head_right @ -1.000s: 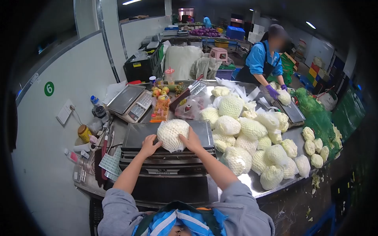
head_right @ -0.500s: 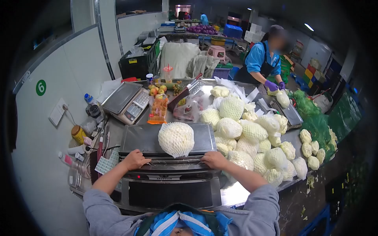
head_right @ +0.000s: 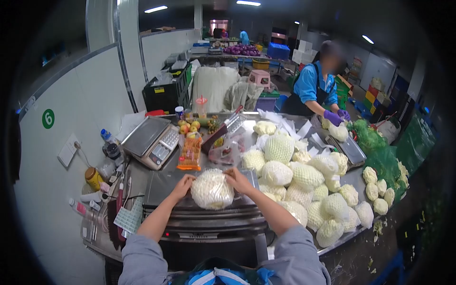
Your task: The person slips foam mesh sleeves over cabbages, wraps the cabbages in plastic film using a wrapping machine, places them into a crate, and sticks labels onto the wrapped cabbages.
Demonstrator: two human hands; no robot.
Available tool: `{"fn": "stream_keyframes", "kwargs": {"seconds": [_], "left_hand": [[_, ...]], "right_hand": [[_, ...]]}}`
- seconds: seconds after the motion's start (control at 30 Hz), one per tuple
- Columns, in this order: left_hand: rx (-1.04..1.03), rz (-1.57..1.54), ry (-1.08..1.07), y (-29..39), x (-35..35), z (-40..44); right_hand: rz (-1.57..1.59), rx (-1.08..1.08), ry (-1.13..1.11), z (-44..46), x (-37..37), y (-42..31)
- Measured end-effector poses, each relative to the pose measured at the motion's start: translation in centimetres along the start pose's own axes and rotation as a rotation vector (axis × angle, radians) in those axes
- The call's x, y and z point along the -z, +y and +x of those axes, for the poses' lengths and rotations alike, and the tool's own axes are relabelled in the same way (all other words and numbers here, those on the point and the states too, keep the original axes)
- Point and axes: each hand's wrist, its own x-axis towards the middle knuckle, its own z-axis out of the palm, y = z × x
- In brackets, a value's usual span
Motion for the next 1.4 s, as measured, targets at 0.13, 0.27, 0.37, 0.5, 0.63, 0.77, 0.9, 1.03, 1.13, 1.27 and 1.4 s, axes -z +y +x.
{"fn": "stream_keyframes", "kwargs": {"seconds": [0.13,0.27,0.37,0.5,0.63,0.77,0.9,1.03,1.13,1.27,1.4], "left_hand": [[-0.274,0.43,-0.269,4.9,1.0,-3.1],[-0.215,0.473,-0.266,5.4,0.1,-2.2],[-0.179,0.368,-0.144,5.7,0.1,-2.9],[-0.259,0.343,-0.049,11.7,0.0,-8.3],[-0.177,0.298,-0.176,12.3,-1.7,-17.9],[0.431,0.033,-0.312,6.1,-6.4,-26.8],[0.779,-0.848,-0.419,5.1,-6.7,-29.7],[0.416,-0.259,-0.265,3.5,-7.2,-34.4],[0.368,-0.449,0.189,5.1,-8.0,-35.3],[0.807,-0.897,0.202,5.1,-8.5,-39.6],[0.897,-0.443,-0.009,-2.3,-14.3,-41.7]], "right_hand": [[-0.358,0.237,-0.405,-1.6,2.1,-1.8],[-0.41,0.347,-0.365,-0.3,1.4,0.1],[-0.346,0.35,-0.281,-1.1,1.1,-2.4],[-0.076,0.236,-0.197,-6.2,0.8,-7.9],[-0.08,0.106,-0.368,-14.5,-1.5,-11.5],[0.27,-0.309,-0.633,-20.7,-5.2,-5.8],[0.811,-0.868,-0.589,-25.1,-7.3,-0.6],[0.103,-0.469,-0.162,-29.7,-8.4,-3.0],[0.426,-0.545,0.058,-31.9,-8.8,-3.5],[0.871,-0.911,0.06,-35.0,-7.5,-6.2],[0.802,-1.223,0.174,-35.1,-13.0,-5.7]]}}
